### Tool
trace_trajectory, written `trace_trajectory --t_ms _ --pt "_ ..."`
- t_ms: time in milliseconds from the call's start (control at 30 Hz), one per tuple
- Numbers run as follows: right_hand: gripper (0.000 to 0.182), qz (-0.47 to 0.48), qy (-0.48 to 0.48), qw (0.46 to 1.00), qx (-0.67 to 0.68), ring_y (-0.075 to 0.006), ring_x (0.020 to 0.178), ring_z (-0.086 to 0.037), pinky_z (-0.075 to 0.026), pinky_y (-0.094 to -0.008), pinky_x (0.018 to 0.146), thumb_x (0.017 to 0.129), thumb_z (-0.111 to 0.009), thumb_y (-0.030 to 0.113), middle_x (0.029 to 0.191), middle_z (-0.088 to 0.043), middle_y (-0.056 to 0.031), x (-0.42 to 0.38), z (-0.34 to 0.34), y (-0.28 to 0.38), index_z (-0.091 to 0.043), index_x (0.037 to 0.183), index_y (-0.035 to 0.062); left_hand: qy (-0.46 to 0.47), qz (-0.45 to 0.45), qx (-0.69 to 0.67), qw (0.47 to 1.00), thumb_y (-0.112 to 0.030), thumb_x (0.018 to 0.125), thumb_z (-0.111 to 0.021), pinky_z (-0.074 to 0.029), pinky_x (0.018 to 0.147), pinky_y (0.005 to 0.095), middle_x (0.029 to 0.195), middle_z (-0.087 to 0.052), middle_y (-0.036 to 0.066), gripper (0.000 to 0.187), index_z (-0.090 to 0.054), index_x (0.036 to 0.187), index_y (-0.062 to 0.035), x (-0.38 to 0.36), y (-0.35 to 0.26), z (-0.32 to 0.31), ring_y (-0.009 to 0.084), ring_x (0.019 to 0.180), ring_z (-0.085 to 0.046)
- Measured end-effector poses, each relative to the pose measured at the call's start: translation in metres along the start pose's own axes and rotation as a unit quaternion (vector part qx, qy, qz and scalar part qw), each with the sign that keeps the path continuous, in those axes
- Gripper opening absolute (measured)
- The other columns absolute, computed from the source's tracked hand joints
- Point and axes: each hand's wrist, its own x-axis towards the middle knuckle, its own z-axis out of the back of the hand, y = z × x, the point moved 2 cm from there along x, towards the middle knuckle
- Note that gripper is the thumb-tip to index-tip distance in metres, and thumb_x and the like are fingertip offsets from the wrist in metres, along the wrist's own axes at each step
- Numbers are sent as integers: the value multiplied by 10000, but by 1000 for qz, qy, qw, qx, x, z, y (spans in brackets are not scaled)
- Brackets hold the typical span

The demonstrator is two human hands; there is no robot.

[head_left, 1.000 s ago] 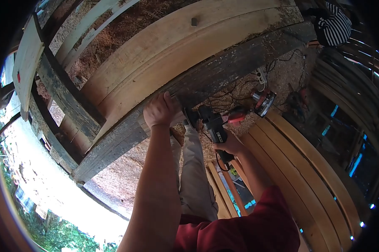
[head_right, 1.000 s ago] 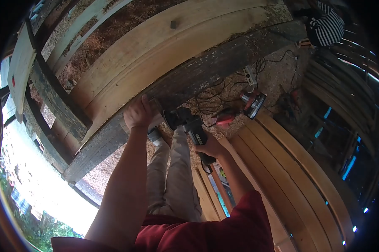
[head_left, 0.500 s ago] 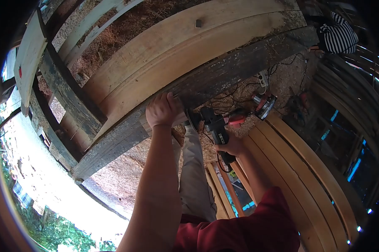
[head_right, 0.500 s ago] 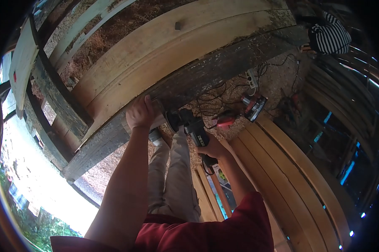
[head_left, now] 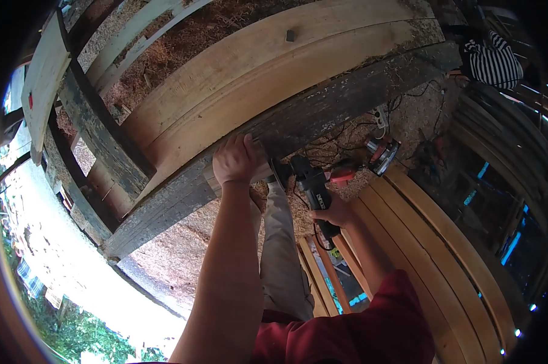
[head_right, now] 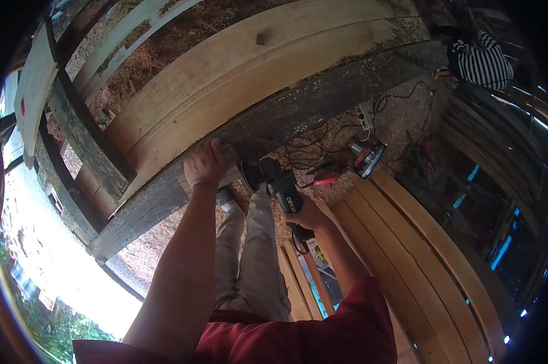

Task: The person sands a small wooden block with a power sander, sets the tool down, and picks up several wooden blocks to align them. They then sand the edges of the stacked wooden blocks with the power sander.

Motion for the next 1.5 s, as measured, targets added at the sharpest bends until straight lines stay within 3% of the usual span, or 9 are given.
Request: trace_trajectory --t_ms 1500 --pt "484 -5 -10 1000 1 -187 795 -762 -634 -396 770 816 -897 134 907 -762 -76 9 2 2 -634 1209 29 12 -9 -9 1000 -289 1088 -496 -549 796 530 906 -708 134 334 -678 887 -94 2 -2 3 404 869 -692"
